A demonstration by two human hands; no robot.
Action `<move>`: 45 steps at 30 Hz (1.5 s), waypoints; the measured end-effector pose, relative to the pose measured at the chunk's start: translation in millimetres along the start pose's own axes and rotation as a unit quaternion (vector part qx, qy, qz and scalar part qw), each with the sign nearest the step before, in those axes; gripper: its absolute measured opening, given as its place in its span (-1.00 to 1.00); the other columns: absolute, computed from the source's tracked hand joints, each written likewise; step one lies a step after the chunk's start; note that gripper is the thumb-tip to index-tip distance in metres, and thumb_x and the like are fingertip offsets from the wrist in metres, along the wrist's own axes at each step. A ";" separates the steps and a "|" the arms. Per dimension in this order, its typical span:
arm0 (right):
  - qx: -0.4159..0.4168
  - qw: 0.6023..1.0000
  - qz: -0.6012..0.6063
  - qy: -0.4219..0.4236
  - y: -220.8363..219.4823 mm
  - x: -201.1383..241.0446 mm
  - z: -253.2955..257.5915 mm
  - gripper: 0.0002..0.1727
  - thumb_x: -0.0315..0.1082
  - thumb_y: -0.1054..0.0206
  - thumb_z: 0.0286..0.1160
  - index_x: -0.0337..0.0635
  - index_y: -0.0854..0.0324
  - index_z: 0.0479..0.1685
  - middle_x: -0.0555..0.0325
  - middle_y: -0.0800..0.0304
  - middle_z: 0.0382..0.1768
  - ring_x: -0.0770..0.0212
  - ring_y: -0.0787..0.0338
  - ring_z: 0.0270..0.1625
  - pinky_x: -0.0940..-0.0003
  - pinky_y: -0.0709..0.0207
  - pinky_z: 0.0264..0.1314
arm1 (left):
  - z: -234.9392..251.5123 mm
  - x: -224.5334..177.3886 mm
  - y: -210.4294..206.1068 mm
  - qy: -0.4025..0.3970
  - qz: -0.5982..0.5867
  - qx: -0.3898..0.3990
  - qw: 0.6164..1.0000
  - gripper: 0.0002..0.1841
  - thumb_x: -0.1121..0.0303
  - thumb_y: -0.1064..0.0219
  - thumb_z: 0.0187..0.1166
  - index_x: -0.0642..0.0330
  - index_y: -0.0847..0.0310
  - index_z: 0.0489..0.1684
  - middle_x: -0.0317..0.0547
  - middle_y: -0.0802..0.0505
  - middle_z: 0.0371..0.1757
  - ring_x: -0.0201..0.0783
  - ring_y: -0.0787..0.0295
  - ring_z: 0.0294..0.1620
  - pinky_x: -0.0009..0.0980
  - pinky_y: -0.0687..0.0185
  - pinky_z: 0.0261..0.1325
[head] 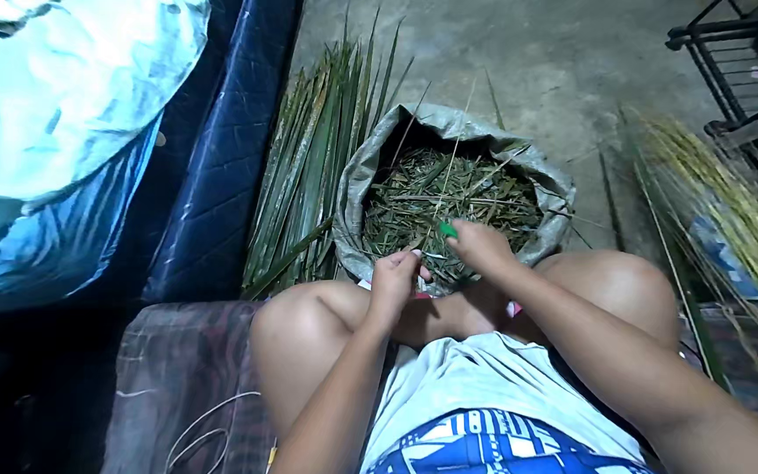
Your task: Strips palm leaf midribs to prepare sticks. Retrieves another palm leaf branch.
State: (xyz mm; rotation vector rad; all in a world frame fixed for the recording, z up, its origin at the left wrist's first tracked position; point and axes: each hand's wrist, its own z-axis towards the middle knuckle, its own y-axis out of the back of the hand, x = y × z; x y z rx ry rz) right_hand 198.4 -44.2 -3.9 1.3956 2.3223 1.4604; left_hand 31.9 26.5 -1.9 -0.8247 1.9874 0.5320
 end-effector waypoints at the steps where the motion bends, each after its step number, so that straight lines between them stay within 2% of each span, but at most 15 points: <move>1: -0.027 0.999 0.024 -0.025 4.0 -10.2 11.6 -0.65 -0.18 -0.18 0.81 -0.30 -0.65 0.20 -0.36 -0.81 0.00 -0.40 -0.80 0.14 -0.43 -0.56 0.12 | -1.1 -0.5 -1.0 0.002 -0.001 0.002 1.000 -0.61 0.37 -0.05 0.85 0.34 -0.72 -0.37 -0.29 -0.74 -0.64 -0.57 -0.27 -0.85 -0.62 -0.19 -0.75; 4: -0.079 0.983 0.159 -0.041 10.4 -27.9 32.0 -0.56 -0.05 -0.11 0.88 -0.31 -0.65 0.11 -0.29 -0.74 -0.19 -0.27 -0.75 -0.13 -0.30 -0.55 -0.06 | -1.9 0.3 -4.0 -0.004 0.017 0.009 1.000 -0.63 0.37 -0.08 0.84 0.34 -0.74 -0.34 -0.30 -0.76 -0.62 -0.57 -0.26 -0.85 -0.61 -0.17 -0.75; 7: -0.035 0.953 0.301 -0.003 2.1 -19.8 28.2 -0.51 0.04 -0.08 0.89 -0.27 -0.61 0.17 0.02 -0.54 -0.39 0.16 -0.50 -0.44 0.17 -0.45 -0.31 | -2.6 1.3 -10.0 -0.005 0.071 0.031 0.997 -0.68 0.35 -0.09 0.85 0.35 -0.77 0.13 -0.29 -0.80 -0.50 -0.57 -0.35 -0.77 -0.59 -0.25 -0.68; 9: -0.008 0.941 0.338 0.006 -3.6 -14.5 26.4 -0.63 -0.08 -0.17 0.86 -0.24 -0.57 0.23 0.10 -0.49 -0.42 0.26 -0.42 -0.49 0.29 -0.39 -0.37 | -5.3 0.0 -15.4 0.000 0.108 0.047 0.993 -0.63 0.33 -0.10 0.85 0.31 -0.62 0.46 -0.28 -0.82 -0.42 -0.54 -0.45 -0.70 -0.57 -0.37 -0.62; 11: -0.006 0.929 0.369 0.007 -3.8 -17.8 29.3 -0.70 -0.15 -0.21 0.84 -0.19 -0.57 0.21 0.15 -0.45 -0.46 0.31 -0.38 -0.54 0.36 -0.34 -0.44 | -6.1 1.2 -18.7 0.011 0.128 0.068 0.989 -0.59 0.31 -0.17 0.82 0.29 -0.53 0.55 -0.23 -0.85 -0.34 -0.49 -0.61 -0.62 -0.54 -0.55 -0.52; 17: -0.055 0.911 0.408 0.032 -0.2 -31.4 40.6 -0.67 -0.09 -0.12 0.89 -0.05 -0.62 0.33 0.21 -0.42 -0.50 0.37 -0.32 -0.61 0.43 -0.29 -0.53 | -2.1 4.7 -17.0 -0.017 0.212 0.081 0.974 -0.67 0.20 -0.19 0.81 0.22 -0.74 0.22 -0.26 -0.88 -0.32 -0.49 -0.71 -0.52 -0.50 -0.66 -0.37; 20: -0.062 0.944 0.324 0.006 2.5 -19.8 28.4 -0.61 -0.09 -0.10 0.90 -0.16 -0.59 0.38 -0.02 -0.60 -0.32 0.13 -0.50 -0.41 0.13 -0.44 -0.28 | -0.3 1.6 -14.3 -0.041 0.289 0.047 0.955 -0.60 0.21 -0.02 0.89 0.24 -0.74 0.27 -0.18 -0.86 -0.30 -0.41 -0.70 -0.43 -0.40 -0.62 -0.22; 24: 0.084 0.980 0.177 0.034 0.3 10.6 -22.2 -0.66 -0.18 -0.10 0.85 -0.28 -0.63 0.13 -0.03 -0.62 -0.24 0.10 -0.59 -0.23 0.06 -0.47 -0.08 | 3.0 -1.0 -7.8 -0.035 0.344 0.014 0.938 -0.56 0.24 0.03 0.88 0.33 -0.74 0.26 0.11 -0.88 -0.09 -0.06 -0.84 -0.04 -0.06 -0.66 0.19; 27: 0.121 0.990 0.056 0.045 -11.5 25.7 -43.5 -0.67 -0.19 -0.05 0.84 -0.25 -0.61 0.11 -0.13 -0.71 -0.13 -0.07 -0.74 -0.03 -0.11 -0.54 0.04 | 0.1 -14.0 -9.6 0.015 0.390 0.015 0.920 -0.62 0.33 0.01 0.81 0.45 -0.70 -0.06 0.22 -0.82 -0.03 0.04 -0.78 0.12 0.01 -0.59 0.27; 31: 0.071 0.995 -0.070 0.017 -9.8 28.0 -31.1 -0.60 -0.16 -0.08 0.84 -0.27 -0.56 0.35 -0.28 -0.77 0.22 -0.27 -0.76 0.34 -0.29 -0.54 0.31 | 1.2 -7.9 -11.6 -0.026 0.403 0.006 0.915 -0.58 0.29 0.07 0.86 0.41 -0.70 -0.01 0.18 -0.83 -0.09 0.02 -0.81 0.03 -0.01 -0.62 0.18; 34: 0.008 0.997 -0.077 -0.028 -8.2 16.5 -5.3 -0.59 -0.16 -0.09 0.84 -0.27 -0.56 0.37 -0.30 -0.80 0.18 -0.32 -0.78 0.31 -0.33 -0.57 0.26 | 1.5 -6.8 -11.8 -0.035 0.395 0.010 0.918 -0.52 0.23 0.10 0.90 0.26 -0.55 0.58 0.18 -0.87 0.16 0.03 -0.83 0.22 0.00 -0.60 0.40; 38: 0.019 0.999 -0.005 -0.025 4.7 13.8 -3.9 -0.63 -0.16 -0.09 0.83 -0.28 -0.61 0.21 -0.28 -0.79 0.05 -0.26 -0.79 0.20 -0.29 -0.56 0.21 | 1.0 -3.5 -10.5 -0.036 0.398 0.007 0.917 -0.52 0.22 0.09 0.90 0.22 -0.54 0.60 0.17 -0.87 0.17 0.04 -0.82 0.22 0.00 -0.59 0.41; 40: 0.087 0.995 0.035 0.013 1.9 18.7 -19.6 -0.61 -0.17 -0.03 0.86 -0.29 -0.62 0.17 -0.22 -0.74 -0.03 -0.15 -0.75 0.07 -0.18 -0.53 0.14 | 2.6 -4.4 -8.9 -0.022 0.405 0.010 0.914 -0.54 0.23 0.07 0.89 0.30 -0.65 0.44 0.20 -0.87 0.13 0.07 -0.81 0.22 0.05 -0.59 0.38; 42: 0.144 0.987 0.066 0.037 -7.3 22.7 -30.0 -0.64 -0.19 0.01 0.88 -0.29 -0.61 0.08 -0.11 -0.64 -0.16 -0.01 -0.66 -0.11 -0.04 -0.49 0.00 | 2.6 -8.4 -9.0 -0.010 0.417 0.009 0.909 -0.59 0.28 0.04 0.85 0.40 -0.71 0.02 0.20 -0.84 -0.03 0.06 -0.80 0.12 0.03 -0.60 0.25; 45: 0.152 0.986 0.054 0.035 -17.1 22.8 -30.0 -0.65 -0.20 0.01 0.88 -0.28 -0.59 0.06 -0.10 -0.65 -0.14 -0.02 -0.68 -0.06 -0.05 -0.50 0.03 | 1.9 -8.2 -10.1 0.000 0.425 0.015 0.905 -0.59 0.29 0.04 0.84 0.42 -0.70 -0.10 0.20 -0.84 -0.06 0.05 -0.80 0.11 0.01 -0.61 0.23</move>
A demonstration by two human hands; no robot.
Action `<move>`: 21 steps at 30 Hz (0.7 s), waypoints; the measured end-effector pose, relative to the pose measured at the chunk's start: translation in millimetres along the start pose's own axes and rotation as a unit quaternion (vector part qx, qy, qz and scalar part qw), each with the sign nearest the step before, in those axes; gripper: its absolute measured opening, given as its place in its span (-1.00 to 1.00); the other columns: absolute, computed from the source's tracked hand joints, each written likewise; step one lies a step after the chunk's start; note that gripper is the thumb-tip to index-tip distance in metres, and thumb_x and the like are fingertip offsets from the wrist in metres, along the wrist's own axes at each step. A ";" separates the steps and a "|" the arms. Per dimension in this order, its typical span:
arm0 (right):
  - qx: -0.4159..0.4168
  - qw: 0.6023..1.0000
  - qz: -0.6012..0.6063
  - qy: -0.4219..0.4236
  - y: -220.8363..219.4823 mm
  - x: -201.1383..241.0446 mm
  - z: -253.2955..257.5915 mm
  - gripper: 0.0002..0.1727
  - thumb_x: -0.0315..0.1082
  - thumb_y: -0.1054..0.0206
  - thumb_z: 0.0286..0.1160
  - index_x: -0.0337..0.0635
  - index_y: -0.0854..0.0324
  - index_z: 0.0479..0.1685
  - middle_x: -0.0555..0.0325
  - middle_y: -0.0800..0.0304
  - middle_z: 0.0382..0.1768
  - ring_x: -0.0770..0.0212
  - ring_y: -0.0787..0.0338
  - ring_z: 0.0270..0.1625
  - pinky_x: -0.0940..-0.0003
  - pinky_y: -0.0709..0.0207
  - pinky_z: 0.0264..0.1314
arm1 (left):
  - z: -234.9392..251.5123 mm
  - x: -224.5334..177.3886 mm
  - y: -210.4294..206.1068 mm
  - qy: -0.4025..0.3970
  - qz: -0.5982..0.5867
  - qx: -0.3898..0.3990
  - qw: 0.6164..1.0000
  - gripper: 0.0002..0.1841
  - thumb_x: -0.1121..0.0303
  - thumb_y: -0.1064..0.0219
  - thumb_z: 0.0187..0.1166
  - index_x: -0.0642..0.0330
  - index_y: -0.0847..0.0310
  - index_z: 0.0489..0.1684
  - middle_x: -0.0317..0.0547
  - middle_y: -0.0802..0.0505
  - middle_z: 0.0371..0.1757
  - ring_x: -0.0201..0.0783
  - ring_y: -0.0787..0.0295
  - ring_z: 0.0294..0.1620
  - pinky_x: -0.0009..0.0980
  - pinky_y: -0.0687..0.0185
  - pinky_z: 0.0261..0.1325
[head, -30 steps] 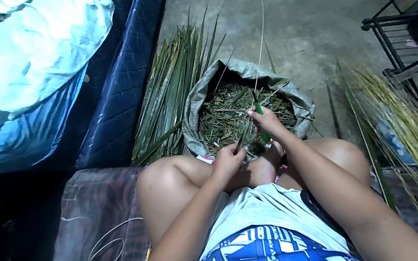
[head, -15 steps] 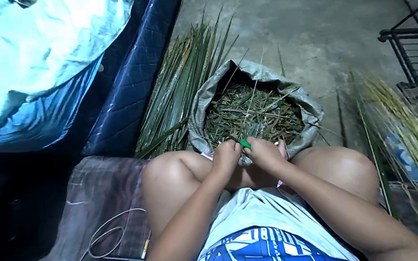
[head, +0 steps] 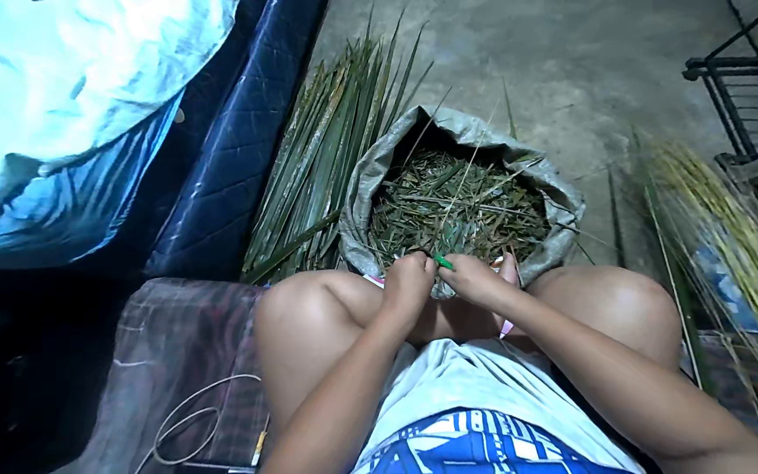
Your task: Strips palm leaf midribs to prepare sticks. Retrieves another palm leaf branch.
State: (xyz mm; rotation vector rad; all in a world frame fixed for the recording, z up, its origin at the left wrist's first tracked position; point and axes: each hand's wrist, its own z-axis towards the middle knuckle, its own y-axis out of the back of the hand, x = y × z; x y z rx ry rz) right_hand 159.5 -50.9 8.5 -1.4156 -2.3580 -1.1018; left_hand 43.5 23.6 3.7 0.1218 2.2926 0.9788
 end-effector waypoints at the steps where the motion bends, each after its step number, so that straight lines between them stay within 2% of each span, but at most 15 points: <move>1: -0.013 1.000 -0.025 -0.008 0.1 -0.6 2.3 -0.64 -0.19 -0.01 0.87 -0.29 -0.60 0.13 -0.17 -0.71 -0.04 -0.10 -0.73 0.06 -0.13 -0.53 0.13 | 0.3 0.2 -1.5 -0.004 0.005 0.001 1.000 -0.58 0.29 0.05 0.85 0.41 -0.70 -0.09 0.21 -0.83 -0.05 0.06 -0.80 0.11 0.03 -0.61 0.23; 3: -0.042 0.995 -0.088 -0.036 2.3 0.4 7.4 -0.59 -0.16 -0.04 0.86 -0.30 -0.59 0.30 -0.26 -0.76 0.21 -0.23 -0.75 0.34 -0.26 -0.53 0.33 | 1.6 0.8 -4.6 -0.017 0.009 -0.006 1.000 -0.57 0.27 0.08 0.87 0.39 -0.70 0.08 0.22 -0.84 -0.01 0.09 -0.80 0.13 0.05 -0.60 0.25; 5: -0.078 0.986 -0.136 -0.061 5.5 0.6 16.0 -0.57 -0.15 -0.07 0.85 -0.28 -0.57 0.39 -0.29 -0.76 0.28 -0.29 -0.73 0.40 -0.31 -0.53 0.35 | 3.7 -0.5 -5.1 -0.019 0.010 -0.007 1.000 -0.53 0.24 0.10 0.89 0.28 -0.60 0.51 0.20 -0.85 0.18 0.08 -0.80 0.26 0.04 -0.58 0.40; 6: -0.094 0.981 -0.155 -0.071 6.8 1.0 20.4 -0.57 -0.13 -0.08 0.84 -0.26 -0.56 0.39 -0.29 -0.77 0.26 -0.30 -0.75 0.38 -0.31 -0.55 0.30 | 5.4 -1.4 -5.2 -0.017 0.016 -0.007 1.000 -0.52 0.24 0.11 0.89 0.23 -0.54 0.59 0.18 -0.85 0.22 0.06 -0.79 0.29 0.03 -0.57 0.42; 10: -0.128 0.971 -0.174 -0.104 8.6 2.6 29.6 -0.59 -0.18 -0.10 0.83 -0.26 -0.52 0.42 -0.28 -0.78 0.24 -0.29 -0.78 0.34 -0.29 -0.60 0.23 | 10.2 -5.0 -5.9 -0.010 0.052 -0.001 0.999 -0.52 0.24 0.07 0.88 0.21 -0.50 0.64 0.20 -0.82 0.29 0.10 -0.76 0.35 0.07 -0.55 0.45; 14: -0.159 0.971 -0.124 -0.128 25.2 -19.8 38.7 -0.59 -0.22 -0.12 0.80 -0.29 -0.58 0.39 -0.32 -0.78 0.24 -0.33 -0.77 0.33 -0.35 -0.57 0.25 | 2.6 -7.9 -11.8 -0.009 0.091 0.021 0.996 -0.51 0.25 0.05 0.87 0.11 -0.42 0.72 0.17 -0.79 0.36 0.12 -0.74 0.38 0.09 -0.56 0.44; 16: -0.123 0.982 -0.084 -0.116 32.8 -19.7 33.0 -0.58 -0.16 -0.11 0.82 -0.30 -0.62 0.35 -0.32 -0.76 0.25 -0.30 -0.74 0.36 -0.35 -0.53 0.33 | 1.9 -8.5 -11.8 -0.008 0.099 0.027 0.995 -0.51 0.28 0.00 0.85 0.07 -0.40 0.74 0.17 -0.77 0.38 0.12 -0.73 0.40 0.10 -0.56 0.44; 18: -0.059 0.993 -0.054 -0.085 27.1 -11.9 20.6 -0.57 -0.14 -0.05 0.85 -0.33 -0.62 0.27 -0.31 -0.74 0.18 -0.25 -0.74 0.29 -0.30 -0.51 0.30 | 2.1 -9.0 -11.1 -0.007 0.104 0.028 0.994 -0.52 0.30 -0.02 0.84 0.09 -0.42 0.72 0.17 -0.77 0.40 0.12 -0.71 0.42 0.09 -0.55 0.45; 19: -0.031 0.996 -0.046 -0.068 20.4 -8.9 15.7 -0.57 -0.15 -0.01 0.86 -0.33 -0.62 0.22 -0.29 -0.73 0.13 -0.22 -0.74 0.24 -0.26 -0.51 0.26 | 2.1 -9.3 -10.9 -0.007 0.107 0.023 0.994 -0.54 0.31 -0.02 0.83 0.14 -0.48 0.66 0.19 -0.78 0.37 0.13 -0.72 0.40 0.10 -0.57 0.42; 21: -0.003 0.997 -0.059 -0.056 9.7 -2.8 9.2 -0.57 -0.15 0.01 0.87 -0.32 -0.62 0.21 -0.27 -0.73 0.15 -0.20 -0.73 0.27 -0.25 -0.51 0.28 | 1.3 -9.8 -11.2 -0.005 0.115 0.015 0.993 -0.61 0.31 -0.04 0.83 0.26 -0.59 0.46 0.22 -0.79 0.30 0.15 -0.74 0.36 0.11 -0.59 0.36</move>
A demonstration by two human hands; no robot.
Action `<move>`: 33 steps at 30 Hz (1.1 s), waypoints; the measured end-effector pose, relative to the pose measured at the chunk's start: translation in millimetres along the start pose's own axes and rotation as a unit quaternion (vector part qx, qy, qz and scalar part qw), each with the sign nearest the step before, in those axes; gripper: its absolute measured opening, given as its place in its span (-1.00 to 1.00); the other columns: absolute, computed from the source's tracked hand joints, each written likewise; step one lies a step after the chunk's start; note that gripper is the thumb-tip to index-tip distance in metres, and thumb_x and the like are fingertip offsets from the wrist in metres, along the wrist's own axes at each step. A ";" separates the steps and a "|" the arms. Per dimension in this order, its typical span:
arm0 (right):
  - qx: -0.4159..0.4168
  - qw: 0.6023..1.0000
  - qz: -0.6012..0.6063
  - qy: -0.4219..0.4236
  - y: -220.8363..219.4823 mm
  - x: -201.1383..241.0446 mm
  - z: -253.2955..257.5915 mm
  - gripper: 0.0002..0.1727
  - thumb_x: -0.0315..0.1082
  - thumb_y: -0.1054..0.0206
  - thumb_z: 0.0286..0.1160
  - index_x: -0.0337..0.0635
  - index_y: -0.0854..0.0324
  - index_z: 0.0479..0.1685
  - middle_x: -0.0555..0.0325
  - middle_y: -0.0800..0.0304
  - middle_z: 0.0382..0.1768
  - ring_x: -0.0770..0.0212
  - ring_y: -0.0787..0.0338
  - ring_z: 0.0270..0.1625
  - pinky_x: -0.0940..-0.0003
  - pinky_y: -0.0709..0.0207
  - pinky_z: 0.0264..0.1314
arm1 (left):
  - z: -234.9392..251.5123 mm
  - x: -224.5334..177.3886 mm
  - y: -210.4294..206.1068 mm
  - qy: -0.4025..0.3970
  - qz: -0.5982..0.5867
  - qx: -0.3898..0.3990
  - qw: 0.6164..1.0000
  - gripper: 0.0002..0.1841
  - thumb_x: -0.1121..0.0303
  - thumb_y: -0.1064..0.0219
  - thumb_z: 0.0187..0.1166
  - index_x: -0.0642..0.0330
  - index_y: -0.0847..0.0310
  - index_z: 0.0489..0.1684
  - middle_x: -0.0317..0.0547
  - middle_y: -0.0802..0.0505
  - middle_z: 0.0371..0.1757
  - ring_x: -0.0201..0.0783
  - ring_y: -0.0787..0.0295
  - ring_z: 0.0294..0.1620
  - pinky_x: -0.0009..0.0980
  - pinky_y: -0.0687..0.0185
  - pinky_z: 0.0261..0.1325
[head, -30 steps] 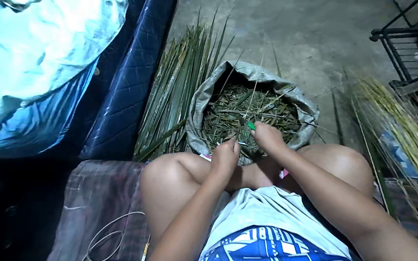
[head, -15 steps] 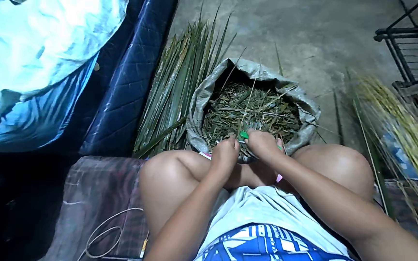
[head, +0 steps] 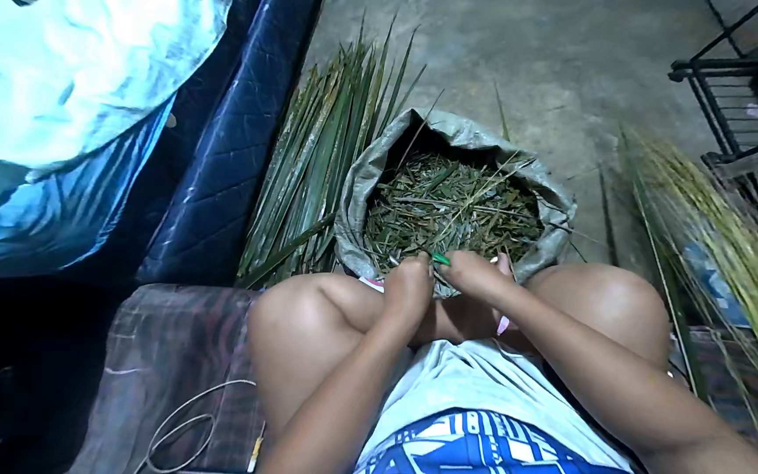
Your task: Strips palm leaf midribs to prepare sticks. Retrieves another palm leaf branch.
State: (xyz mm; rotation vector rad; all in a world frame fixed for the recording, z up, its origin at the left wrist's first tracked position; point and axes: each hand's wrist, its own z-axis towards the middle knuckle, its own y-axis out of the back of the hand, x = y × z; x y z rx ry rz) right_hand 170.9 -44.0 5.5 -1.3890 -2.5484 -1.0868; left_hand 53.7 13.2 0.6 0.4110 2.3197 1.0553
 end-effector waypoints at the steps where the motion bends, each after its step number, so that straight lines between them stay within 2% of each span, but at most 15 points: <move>1: -0.002 1.000 -0.018 -0.005 -1.9 1.5 -1.2 -0.57 -0.14 0.01 0.87 -0.32 -0.62 0.24 -0.27 -0.74 0.20 -0.21 -0.73 0.33 -0.26 -0.51 0.32 | -0.7 0.1 -0.9 0.001 0.004 -0.002 1.000 -0.61 0.31 -0.04 0.83 0.27 -0.58 0.47 0.21 -0.79 0.31 0.15 -0.74 0.36 0.10 -0.59 0.36; 4: -0.046 0.996 -0.061 -0.048 3.5 -3.6 4.0 -0.55 -0.14 -0.04 0.84 -0.32 -0.60 0.35 -0.30 -0.73 0.32 -0.28 -0.70 0.43 -0.33 -0.49 0.37 | -2.0 0.3 -5.3 -0.006 0.013 -0.015 1.000 -0.52 0.32 -0.05 0.83 0.13 -0.42 0.71 0.15 -0.76 0.41 0.14 -0.75 0.37 0.10 -0.59 0.38; 8: -0.137 0.984 -0.035 -0.112 24.6 -32.4 28.2 -0.57 -0.19 -0.13 0.81 -0.40 -0.63 0.29 -0.37 -0.75 0.27 -0.35 -0.73 0.38 -0.39 -0.53 0.30 | -7.5 1.9 -3.6 -0.005 0.005 -0.050 0.999 -0.50 0.33 -0.07 0.81 0.03 -0.41 0.74 0.14 -0.77 0.38 0.13 -0.79 0.30 0.09 -0.63 0.32; 11: -0.150 0.986 0.010 -0.076 31.3 -27.8 19.2 -0.58 -0.16 -0.17 0.80 -0.34 -0.64 0.28 -0.34 -0.77 0.20 -0.33 -0.75 0.33 -0.37 -0.53 0.30 | -6.8 3.5 0.7 -0.001 -0.003 -0.059 0.998 -0.51 0.32 -0.06 0.83 0.02 -0.39 0.75 0.13 -0.77 0.41 0.11 -0.77 0.33 0.07 -0.62 0.36; 13: -0.114 0.993 0.007 -0.027 18.9 -12.7 2.6 -0.59 -0.16 -0.12 0.81 -0.31 -0.61 0.32 -0.32 -0.77 0.20 -0.30 -0.75 0.33 -0.33 -0.53 0.32 | -6.0 2.5 2.2 -0.005 -0.013 -0.072 0.997 -0.52 0.32 -0.07 0.83 0.05 -0.43 0.73 0.14 -0.79 0.37 0.11 -0.78 0.33 0.06 -0.61 0.37; 15: -0.071 0.997 -0.010 0.012 5.0 1.0 -10.0 -0.58 -0.16 -0.07 0.83 -0.27 -0.58 0.36 -0.28 -0.76 0.22 -0.25 -0.75 0.35 -0.29 -0.52 0.34 | -5.8 3.6 2.0 -0.018 -0.034 -0.094 0.995 -0.57 0.34 -0.08 0.82 0.22 -0.55 0.59 0.19 -0.81 0.30 0.12 -0.78 0.31 0.03 -0.60 0.39; 17: -0.072 0.997 -0.027 0.017 1.0 3.5 -10.4 -0.59 -0.18 -0.06 0.84 -0.27 -0.56 0.38 -0.28 -0.76 0.24 -0.25 -0.75 0.37 -0.28 -0.52 0.35 | -7.8 8.4 -1.8 -0.039 -0.069 -0.122 0.989 -0.59 0.38 -0.09 0.80 0.31 -0.59 0.52 0.23 -0.83 0.27 0.11 -0.79 0.32 0.01 -0.58 0.44; 21: -0.189 0.981 0.003 -0.043 23.5 -29.3 22.0 -0.62 -0.20 -0.17 0.80 -0.31 -0.61 0.32 -0.36 -0.80 0.14 -0.39 -0.78 0.27 -0.41 -0.55 0.23 | -9.4 18.8 -12.5 -0.093 -0.128 -0.193 0.968 -0.59 0.44 -0.11 0.72 0.31 -0.65 0.48 0.24 -0.90 0.03 0.08 -0.89 0.05 -0.04 -0.68 0.27; 24: -0.251 0.964 0.083 -0.040 39.1 -40.9 29.3 -0.66 -0.21 -0.20 0.79 -0.31 -0.60 0.25 -0.35 -0.81 0.00 -0.39 -0.80 0.14 -0.40 -0.57 0.12 | -7.1 21.8 -10.0 -0.089 -0.227 -0.183 0.952 -0.61 0.35 -0.10 0.80 0.30 -0.69 0.42 0.05 -0.92 -0.15 -0.20 -0.87 -0.21 -0.23 -0.74 0.06; 26: -0.255 0.951 0.172 0.031 32.6 -37.5 25.9 -0.65 -0.17 -0.18 0.83 -0.31 -0.62 0.18 -0.28 -0.76 -0.16 -0.26 -0.79 -0.06 -0.29 -0.58 0.03 | -2.1 22.1 -9.4 -0.062 -0.341 -0.155 0.925 -0.64 0.28 -0.12 0.83 0.29 -0.74 0.31 -0.20 -0.89 -0.29 -0.47 -0.70 -0.43 -0.46 -0.61 -0.25; 27: -0.233 0.944 0.223 0.073 24.1 -33.3 23.7 -0.63 -0.13 -0.17 0.85 -0.32 -0.62 0.15 -0.21 -0.72 -0.21 -0.14 -0.74 -0.14 -0.17 -0.57 0.00 | 1.6 22.2 -9.5 -0.043 -0.416 -0.134 0.899 -0.66 0.28 -0.13 0.84 0.31 -0.76 0.21 -0.23 -0.90 -0.29 -0.53 -0.66 -0.47 -0.53 -0.56 -0.34; 28: -0.199 0.935 0.271 0.113 13.7 -28.0 21.0 -0.60 -0.11 -0.17 0.85 -0.33 -0.62 0.16 -0.13 -0.69 -0.21 0.00 -0.68 -0.19 -0.03 -0.56 -0.01 | 5.3 22.4 -9.7 -0.022 -0.486 -0.111 0.867 -0.67 0.27 -0.13 0.84 0.33 -0.77 0.05 -0.20 -0.90 -0.25 -0.51 -0.67 -0.44 -0.53 -0.55 -0.34; 29: -0.159 0.925 0.311 0.149 2.6 -22.5 18.5 -0.59 -0.11 -0.16 0.85 -0.34 -0.61 0.21 -0.05 -0.67 -0.20 0.14 -0.63 -0.22 0.12 -0.55 -0.04 | 8.8 23.0 -10.4 -0.008 -0.547 -0.088 0.833 -0.65 0.25 -0.11 0.85 0.34 -0.76 -0.02 -0.17 -0.87 -0.22 -0.46 -0.68 -0.37 -0.50 -0.56 -0.29; 30: -0.123 0.913 0.344 0.179 -8.3 -17.3 16.2 -0.59 -0.13 -0.16 0.85 -0.34 -0.60 0.26 0.02 -0.67 -0.19 0.25 -0.60 -0.25 0.25 -0.54 -0.08 | 11.4 22.7 -11.6 -0.002 -0.597 -0.070 0.799 -0.64 0.24 -0.08 0.87 0.35 -0.72 -0.02 -0.16 -0.81 -0.23 -0.43 -0.67 -0.32 -0.47 -0.58 -0.24; 33: -0.059 0.861 0.453 0.224 -32.9 -3.6 12.0 -0.69 -0.27 -0.18 0.82 -0.34 -0.54 0.27 0.18 -0.65 -0.21 0.46 -0.62 -0.32 0.53 -0.53 -0.23 | 15.2 22.5 -15.1 -0.005 -0.694 -0.025 0.719 -0.59 0.19 0.08 0.92 0.30 -0.56 0.30 -0.15 -0.76 -0.15 -0.38 -0.71 -0.24 -0.45 -0.67 -0.16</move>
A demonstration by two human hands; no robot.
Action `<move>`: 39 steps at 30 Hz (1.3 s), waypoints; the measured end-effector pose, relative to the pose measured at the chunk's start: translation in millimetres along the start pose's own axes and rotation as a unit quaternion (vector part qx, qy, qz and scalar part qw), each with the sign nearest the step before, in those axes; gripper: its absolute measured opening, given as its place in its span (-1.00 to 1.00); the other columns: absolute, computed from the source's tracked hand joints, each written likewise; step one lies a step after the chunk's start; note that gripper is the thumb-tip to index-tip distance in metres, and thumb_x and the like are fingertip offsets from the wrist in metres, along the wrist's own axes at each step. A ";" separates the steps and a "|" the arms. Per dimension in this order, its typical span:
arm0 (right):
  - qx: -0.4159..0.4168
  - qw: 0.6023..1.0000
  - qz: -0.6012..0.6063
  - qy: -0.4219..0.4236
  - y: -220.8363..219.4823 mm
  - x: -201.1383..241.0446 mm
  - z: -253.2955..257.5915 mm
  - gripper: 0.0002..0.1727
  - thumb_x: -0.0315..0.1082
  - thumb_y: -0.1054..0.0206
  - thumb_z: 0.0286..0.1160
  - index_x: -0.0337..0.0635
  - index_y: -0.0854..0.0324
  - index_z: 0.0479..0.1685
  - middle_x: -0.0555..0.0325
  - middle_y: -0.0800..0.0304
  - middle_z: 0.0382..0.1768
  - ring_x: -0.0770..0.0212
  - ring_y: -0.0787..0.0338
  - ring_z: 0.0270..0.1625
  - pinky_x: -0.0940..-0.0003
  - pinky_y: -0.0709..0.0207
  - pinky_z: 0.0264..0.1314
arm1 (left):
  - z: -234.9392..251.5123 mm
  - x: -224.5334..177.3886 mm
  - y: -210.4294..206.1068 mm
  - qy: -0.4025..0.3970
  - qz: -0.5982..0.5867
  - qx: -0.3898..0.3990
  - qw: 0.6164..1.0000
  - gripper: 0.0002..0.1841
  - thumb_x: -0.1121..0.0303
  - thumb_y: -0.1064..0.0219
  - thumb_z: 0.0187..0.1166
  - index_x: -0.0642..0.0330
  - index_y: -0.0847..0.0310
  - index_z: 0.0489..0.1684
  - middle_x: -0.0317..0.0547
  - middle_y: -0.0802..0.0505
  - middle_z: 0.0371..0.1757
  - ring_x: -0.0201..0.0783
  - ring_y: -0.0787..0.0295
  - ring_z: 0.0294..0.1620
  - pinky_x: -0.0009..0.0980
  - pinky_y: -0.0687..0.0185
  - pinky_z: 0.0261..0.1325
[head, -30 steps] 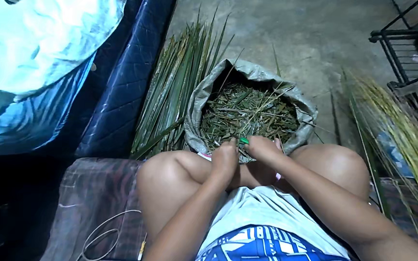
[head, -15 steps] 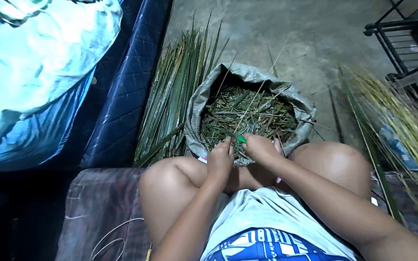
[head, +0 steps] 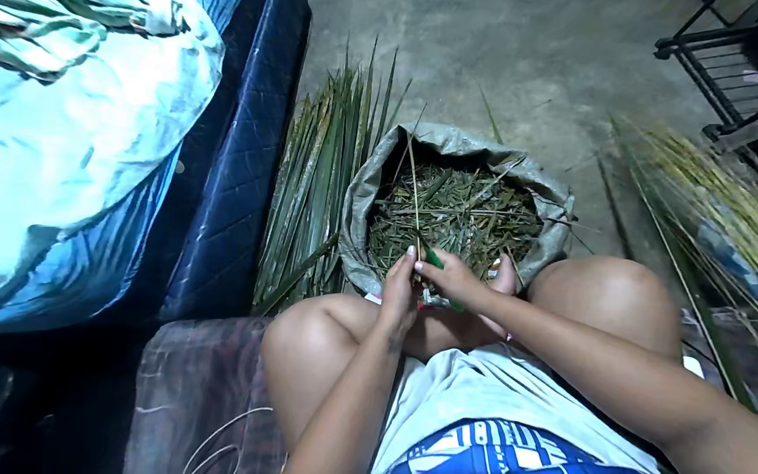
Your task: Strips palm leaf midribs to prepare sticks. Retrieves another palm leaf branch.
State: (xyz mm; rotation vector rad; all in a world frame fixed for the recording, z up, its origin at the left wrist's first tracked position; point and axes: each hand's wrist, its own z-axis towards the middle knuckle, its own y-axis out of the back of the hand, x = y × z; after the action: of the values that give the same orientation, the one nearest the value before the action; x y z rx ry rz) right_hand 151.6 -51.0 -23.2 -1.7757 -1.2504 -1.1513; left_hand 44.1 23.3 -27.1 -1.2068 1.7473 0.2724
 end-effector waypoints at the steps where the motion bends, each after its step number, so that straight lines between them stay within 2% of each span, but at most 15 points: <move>1: 0.007 1.000 0.028 0.000 -3.4 -0.8 -0.3 -0.69 -0.31 -0.20 0.80 -0.35 -0.52 0.31 0.17 -0.68 -0.16 0.47 -0.64 -0.28 0.54 -0.56 -0.20 | 0.0 -0.1 0.0 0.008 -0.032 0.001 0.999 -0.59 0.18 0.09 0.92 0.29 -0.52 0.37 -0.14 -0.76 -0.14 -0.36 -0.72 -0.23 -0.44 -0.68 -0.13; 5: 0.027 0.999 0.039 -0.006 -2.1 2.4 2.1 -0.72 -0.32 -0.22 0.76 -0.30 -0.55 0.26 0.23 -0.61 -0.26 0.49 -0.52 -0.42 0.56 -0.41 -0.38 | -0.5 -10.1 4.0 0.022 -0.132 0.013 0.991 -0.62 0.42 0.05 0.83 0.22 -0.38 0.55 -0.06 -0.81 -0.03 -0.30 -0.80 -0.16 -0.38 -0.74 -0.09; 8: 0.041 0.997 0.064 -0.010 1.9 5.2 -0.6 -0.79 -0.30 -0.16 0.78 -0.22 -0.57 0.14 0.29 -0.57 -0.34 0.51 -0.43 -0.52 0.60 -0.30 -0.50 | 2.7 -18.2 12.8 -0.013 -0.138 0.066 0.988 -0.54 0.58 0.11 0.61 0.17 -0.40 0.46 -0.07 -0.78 0.13 -0.29 -0.78 -0.08 -0.36 -0.73 -0.09; 11: 0.041 0.989 0.140 -0.016 10.1 3.4 -1.5 -0.80 -0.26 -0.09 0.80 -0.16 -0.52 0.11 0.28 -0.65 -0.37 0.53 -0.41 -0.63 0.63 -0.32 -0.58 | 3.4 -20.9 15.5 -0.029 -0.161 0.065 0.984 -0.54 0.42 0.15 0.56 0.14 -0.56 0.33 -0.05 -0.86 0.08 -0.18 -0.84 0.01 -0.25 -0.77 -0.11; 13: 0.021 0.978 0.203 -0.041 17.4 6.8 -0.7 -0.84 -0.29 -0.06 0.84 -0.15 -0.50 0.02 0.28 -0.65 -0.43 0.54 -0.38 -0.69 0.65 -0.31 -0.63 | 2.5 -23.1 14.2 -0.028 -0.180 0.051 0.982 -0.50 0.27 0.26 0.68 0.14 -0.67 0.18 -0.04 -0.87 0.00 -0.11 -0.83 0.02 -0.12 -0.74 -0.03; 15: -0.008 0.964 0.252 -0.084 24.1 14.0 0.9 -0.83 -0.29 -0.05 0.88 -0.14 -0.49 -0.04 0.27 -0.65 -0.46 0.55 -0.36 -0.72 0.69 -0.29 -0.67 | -0.1 -27.0 13.3 -0.007 -0.161 0.041 0.986 -0.33 0.02 0.47 0.83 0.07 -0.69 0.09 -0.13 -0.85 -0.09 -0.19 -0.80 -0.09 -0.21 -0.70 -0.08; 18: -0.032 0.954 0.275 -0.117 35.7 19.0 7.2 -0.74 -0.20 -0.07 0.89 -0.12 -0.52 -0.18 0.31 -0.54 -0.57 0.56 -0.34 -0.74 0.71 -0.29 -0.70 | -2.3 -31.7 18.0 0.028 -0.129 0.086 0.988 -0.12 -0.21 0.66 0.79 0.04 -0.73 0.05 -0.15 -0.87 -0.21 -0.27 -0.79 -0.30 -0.37 -0.71 -0.29; 20: -0.053 0.955 0.267 -0.122 42.8 19.1 12.7 -0.68 -0.13 -0.12 0.87 -0.09 -0.51 -0.29 0.35 -0.48 -0.66 0.57 -0.33 -0.78 0.72 -0.29 -0.72 | -2.7 -33.1 23.9 0.029 -0.099 0.155 0.982 -0.26 -0.14 0.47 0.82 0.09 -0.67 0.16 -0.20 -0.85 -0.30 -0.38 -0.74 -0.44 -0.50 -0.66 -0.41; 22: -0.093 0.956 0.250 -0.124 48.7 17.2 17.5 -0.68 -0.08 -0.19 0.83 -0.07 -0.48 -0.30 0.37 -0.40 -0.72 0.55 -0.32 -0.79 0.69 -0.30 -0.72 | -2.8 -34.1 32.2 0.042 -0.061 0.223 0.972 -0.50 -0.11 -0.03 0.73 0.10 -0.64 0.20 -0.31 -0.80 -0.43 -0.51 -0.63 -0.61 -0.61 -0.57 -0.55; 26: -0.188 0.957 0.173 -0.134 56.4 13.3 24.0 -0.71 -0.11 -0.26 0.80 -0.09 -0.45 -0.24 0.37 -0.31 -0.72 0.50 -0.29 -0.77 0.63 -0.29 -0.69 | -12.0 -39.8 33.2 0.094 0.038 0.275 0.956 -0.75 0.14 -0.12 0.69 0.04 -0.65 -0.19 -0.46 -0.61 -0.64 -0.63 -0.42 -0.78 -0.71 -0.39 -0.72; 29: -0.217 0.961 0.114 -0.126 58.7 8.3 27.1 -0.65 -0.05 -0.20 0.84 -0.16 -0.51 -0.20 0.32 -0.32 -0.66 0.45 -0.30 -0.72 0.56 -0.29 -0.64 | -14.8 -40.7 27.3 0.104 0.057 0.259 0.959 -0.67 0.27 0.07 0.84 0.14 -0.61 -0.21 -0.45 -0.57 -0.70 -0.62 -0.40 -0.80 -0.72 -0.39 -0.72; 32: -0.234 0.958 0.129 -0.102 53.0 5.8 27.9 -0.47 0.13 0.05 0.91 -0.15 -0.48 -0.24 0.33 -0.33 -0.70 0.44 -0.32 -0.75 0.55 -0.32 -0.64 | -12.6 -42.1 22.7 0.130 0.043 0.195 0.971 -0.56 0.26 0.21 0.92 0.17 -0.58 -0.28 -0.47 -0.46 -0.77 -0.63 -0.28 -0.86 -0.73 -0.26 -0.77; 34: -0.209 0.974 0.048 -0.067 45.6 8.2 22.4 -0.49 0.04 0.10 0.96 -0.22 -0.53 -0.06 0.28 -0.41 -0.60 0.41 -0.39 -0.64 0.51 -0.36 -0.54 | -11.1 -43.4 23.1 0.135 0.038 0.166 0.976 -0.56 0.25 0.22 0.93 0.15 -0.54 -0.29 -0.47 -0.41 -0.78 -0.62 -0.23 -0.88 -0.72 -0.23 -0.79; 36: -0.135 0.982 -0.118 -0.061 36.2 17.3 12.0 -0.61 -0.14 -0.06 0.90 -0.33 -0.60 0.10 0.01 -0.58 -0.34 0.15 -0.57 -0.34 0.16 -0.50 -0.18 | -11.2 -44.1 23.2 0.140 0.035 0.145 0.979 -0.57 0.24 0.23 0.94 0.14 -0.53 -0.29 -0.48 -0.37 -0.79 -0.61 -0.21 -0.88 -0.71 -0.22 -0.79; 39: -0.004 0.936 -0.342 -0.083 15.5 27.3 -1.3 -0.62 -0.11 -0.11 0.81 -0.26 -0.63 0.11 -0.16 -0.73 -0.12 -0.11 -0.74 -0.01 -0.16 -0.53 0.08 | -11.4 -43.8 21.3 0.139 0.031 0.129 0.981 -0.56 0.24 0.23 0.94 0.15 -0.52 -0.30 -0.48 -0.35 -0.80 -0.60 -0.19 -0.89 -0.71 -0.21 -0.79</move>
State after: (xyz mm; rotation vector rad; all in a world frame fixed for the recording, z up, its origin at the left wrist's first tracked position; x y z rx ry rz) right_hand 170.0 -47.4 2.0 -1.4938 -2.0666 -1.3804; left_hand 22.3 52.8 7.0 -1.0384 1.9919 -0.0912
